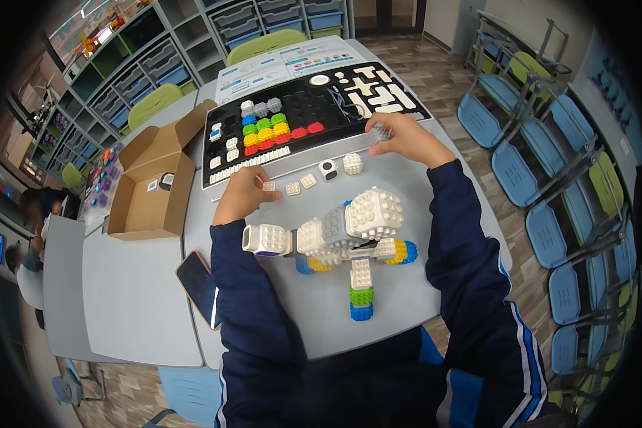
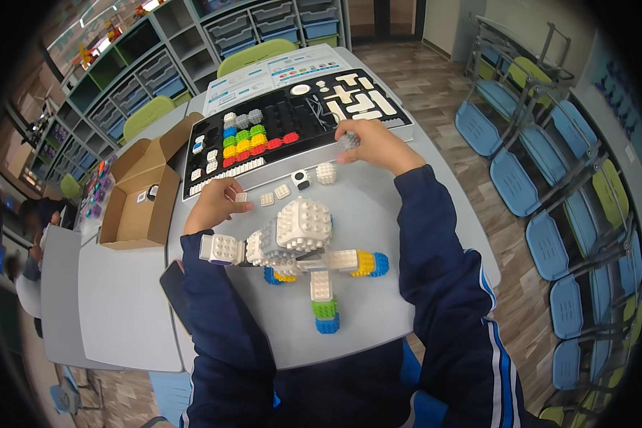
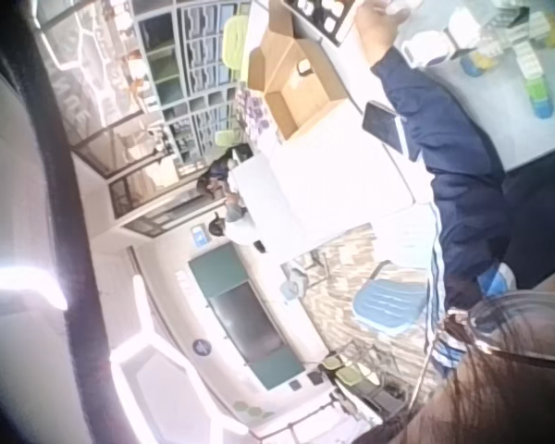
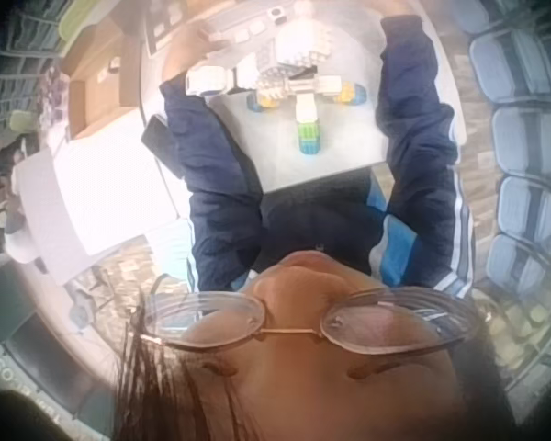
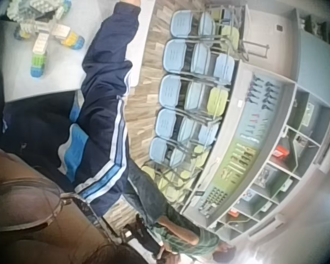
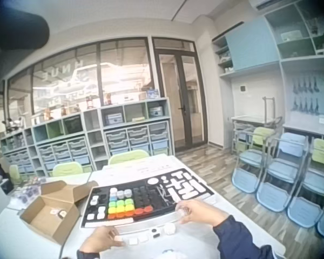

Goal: The person disassembles a multi-colored block structure on a table. They remove individual white, gray, and black pieces one by one, placing them on the table surface. The structure is reduced to a smaller base as the person continues to separate and set aside the components.

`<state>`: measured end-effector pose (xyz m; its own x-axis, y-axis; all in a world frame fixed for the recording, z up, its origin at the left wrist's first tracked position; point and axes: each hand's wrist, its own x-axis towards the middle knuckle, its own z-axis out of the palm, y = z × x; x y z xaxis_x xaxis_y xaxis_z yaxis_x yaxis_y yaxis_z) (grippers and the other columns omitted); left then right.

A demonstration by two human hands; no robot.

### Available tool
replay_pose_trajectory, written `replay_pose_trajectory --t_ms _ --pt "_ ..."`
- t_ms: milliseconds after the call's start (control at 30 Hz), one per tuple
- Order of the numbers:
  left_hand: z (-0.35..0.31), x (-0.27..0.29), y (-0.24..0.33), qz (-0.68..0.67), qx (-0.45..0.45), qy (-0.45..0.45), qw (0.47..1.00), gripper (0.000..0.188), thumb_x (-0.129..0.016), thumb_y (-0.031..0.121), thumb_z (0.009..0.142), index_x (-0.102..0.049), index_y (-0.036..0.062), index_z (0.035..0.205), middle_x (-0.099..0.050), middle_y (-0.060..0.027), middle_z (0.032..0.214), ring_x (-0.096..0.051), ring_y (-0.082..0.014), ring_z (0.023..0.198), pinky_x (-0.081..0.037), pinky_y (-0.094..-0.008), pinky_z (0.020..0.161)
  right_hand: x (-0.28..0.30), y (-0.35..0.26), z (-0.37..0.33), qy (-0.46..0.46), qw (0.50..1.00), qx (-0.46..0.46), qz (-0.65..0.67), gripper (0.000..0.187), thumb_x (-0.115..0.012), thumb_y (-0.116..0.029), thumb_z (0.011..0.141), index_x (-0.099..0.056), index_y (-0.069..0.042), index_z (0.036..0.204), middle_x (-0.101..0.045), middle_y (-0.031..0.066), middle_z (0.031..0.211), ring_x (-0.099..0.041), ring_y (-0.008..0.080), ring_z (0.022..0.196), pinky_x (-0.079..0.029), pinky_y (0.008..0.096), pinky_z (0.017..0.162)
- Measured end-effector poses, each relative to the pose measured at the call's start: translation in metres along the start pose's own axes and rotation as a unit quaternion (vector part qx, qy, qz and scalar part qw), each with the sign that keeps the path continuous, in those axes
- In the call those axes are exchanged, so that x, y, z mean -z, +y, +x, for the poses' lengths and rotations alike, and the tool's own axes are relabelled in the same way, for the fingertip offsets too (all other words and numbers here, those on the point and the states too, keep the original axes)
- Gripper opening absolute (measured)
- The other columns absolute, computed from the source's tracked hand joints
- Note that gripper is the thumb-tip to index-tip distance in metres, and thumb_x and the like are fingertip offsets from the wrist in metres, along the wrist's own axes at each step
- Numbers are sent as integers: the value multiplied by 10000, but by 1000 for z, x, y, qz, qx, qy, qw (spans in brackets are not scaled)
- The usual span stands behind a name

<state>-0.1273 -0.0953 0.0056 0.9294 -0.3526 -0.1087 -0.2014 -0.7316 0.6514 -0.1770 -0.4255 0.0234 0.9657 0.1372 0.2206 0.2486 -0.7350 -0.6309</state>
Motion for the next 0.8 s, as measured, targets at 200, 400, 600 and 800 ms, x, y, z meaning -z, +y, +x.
replay_pose_trajectory --t_ms 200,400,600,800 --pt "21 -35 -14 96 11 34 995 414 -877 178 592 -624 -17 855 -649 -186 850 -647 -332 824 -517 -391 719 -21 18 4 -75 990 16 -120 433 -800 -49 624 -659 -75 1033 -657 151 978 -608 317 975 -477 378 856" --pt "24 -47 -20 128 54 61 988 446 -878 216 592 -606 4 876 -653 -201 928 -649 -359 875 -519 -407 746 -33 28 6 -100 982 -28 -159 472 -785 -21 634 -663 -92 1084 -646 137 1051 -593 315 1050 -472 373 904" --pt "13 -34 1 97 76 4 992 467 -866 264 640 -616 0 933 -657 -165 860 -662 -283 743 -531 -357 614 -28 37 0 -133 978 -49 -156 556 -784 -71 672 -614 -120 1199 -609 151 1144 -566 330 1091 -460 386 917" --pt "-32 35 13 -3 -20 123 992 414 -782 295 763 -632 -6 1006 -631 -92 755 -620 -147 677 -465 -281 543 18 -33 -27 43 991 73 -100 463 -707 -231 808 -594 -106 1239 -625 120 1044 -590 238 920 -478 337 799"
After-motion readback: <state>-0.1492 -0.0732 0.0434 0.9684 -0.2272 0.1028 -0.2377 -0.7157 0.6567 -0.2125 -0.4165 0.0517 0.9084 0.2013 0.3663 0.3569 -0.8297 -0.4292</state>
